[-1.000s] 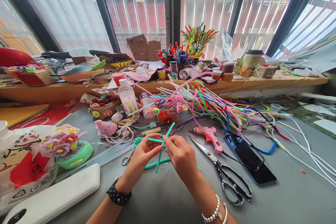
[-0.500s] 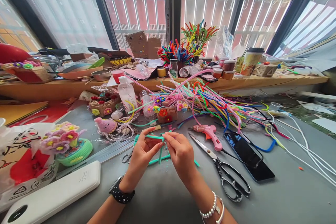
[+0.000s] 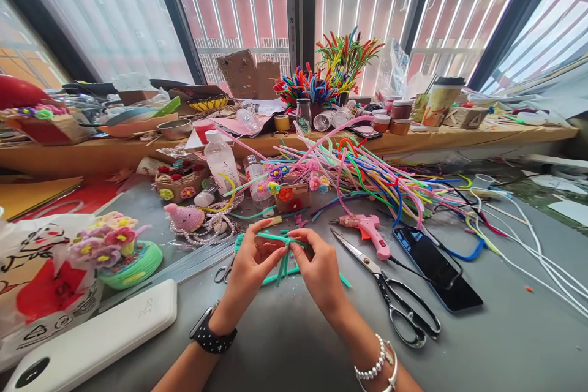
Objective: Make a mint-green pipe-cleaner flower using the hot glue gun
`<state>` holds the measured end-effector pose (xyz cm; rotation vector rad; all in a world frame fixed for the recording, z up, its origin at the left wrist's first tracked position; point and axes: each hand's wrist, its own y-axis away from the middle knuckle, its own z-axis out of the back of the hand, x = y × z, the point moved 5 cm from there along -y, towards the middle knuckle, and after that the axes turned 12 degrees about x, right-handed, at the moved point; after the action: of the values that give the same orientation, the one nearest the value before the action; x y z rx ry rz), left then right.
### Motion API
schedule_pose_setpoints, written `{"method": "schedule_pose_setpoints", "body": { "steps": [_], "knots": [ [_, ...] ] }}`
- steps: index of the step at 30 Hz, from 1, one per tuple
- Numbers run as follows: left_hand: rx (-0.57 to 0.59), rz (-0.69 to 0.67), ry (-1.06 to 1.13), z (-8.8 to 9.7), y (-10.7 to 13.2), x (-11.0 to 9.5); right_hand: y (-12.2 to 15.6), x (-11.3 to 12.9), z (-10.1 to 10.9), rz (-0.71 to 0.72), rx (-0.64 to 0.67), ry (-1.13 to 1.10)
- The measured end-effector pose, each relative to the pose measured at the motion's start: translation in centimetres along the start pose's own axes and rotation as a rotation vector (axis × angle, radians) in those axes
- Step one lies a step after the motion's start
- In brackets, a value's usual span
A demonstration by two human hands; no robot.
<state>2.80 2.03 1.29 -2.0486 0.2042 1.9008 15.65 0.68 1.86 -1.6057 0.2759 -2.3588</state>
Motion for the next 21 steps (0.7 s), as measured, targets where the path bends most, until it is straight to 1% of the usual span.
{"method": "schedule_pose_setpoints", "body": {
  "steps": [4,7,9,12,16,21],
  "knots": [
    [0.005,0.112,0.097,-0.1,-0.2,0.5,0.1,0.2,0.0,0.005,0.008,0.045],
    [0.026,0.162,0.18,-0.2,-0.4,1.5,0.4,0.6,0.0,0.07,-0.038,0.141],
    [0.059,0.164,0.204,-0.6,-0.4,2.0,0.6,0.9,0.0,0.122,-0.065,0.216],
    [0.052,0.133,0.166,-0.8,-0.3,1.7,0.6,1.1,0.1,0.162,-0.068,0.269],
    [0.048,0.154,0.143,-0.8,-0.2,1.1,0.4,1.2,0.4,0.163,-0.025,0.256],
    [0.035,0.156,0.168,-0.6,-0.2,0.9,0.2,1.5,0.4,0.156,0.033,0.187]
  ]
}}
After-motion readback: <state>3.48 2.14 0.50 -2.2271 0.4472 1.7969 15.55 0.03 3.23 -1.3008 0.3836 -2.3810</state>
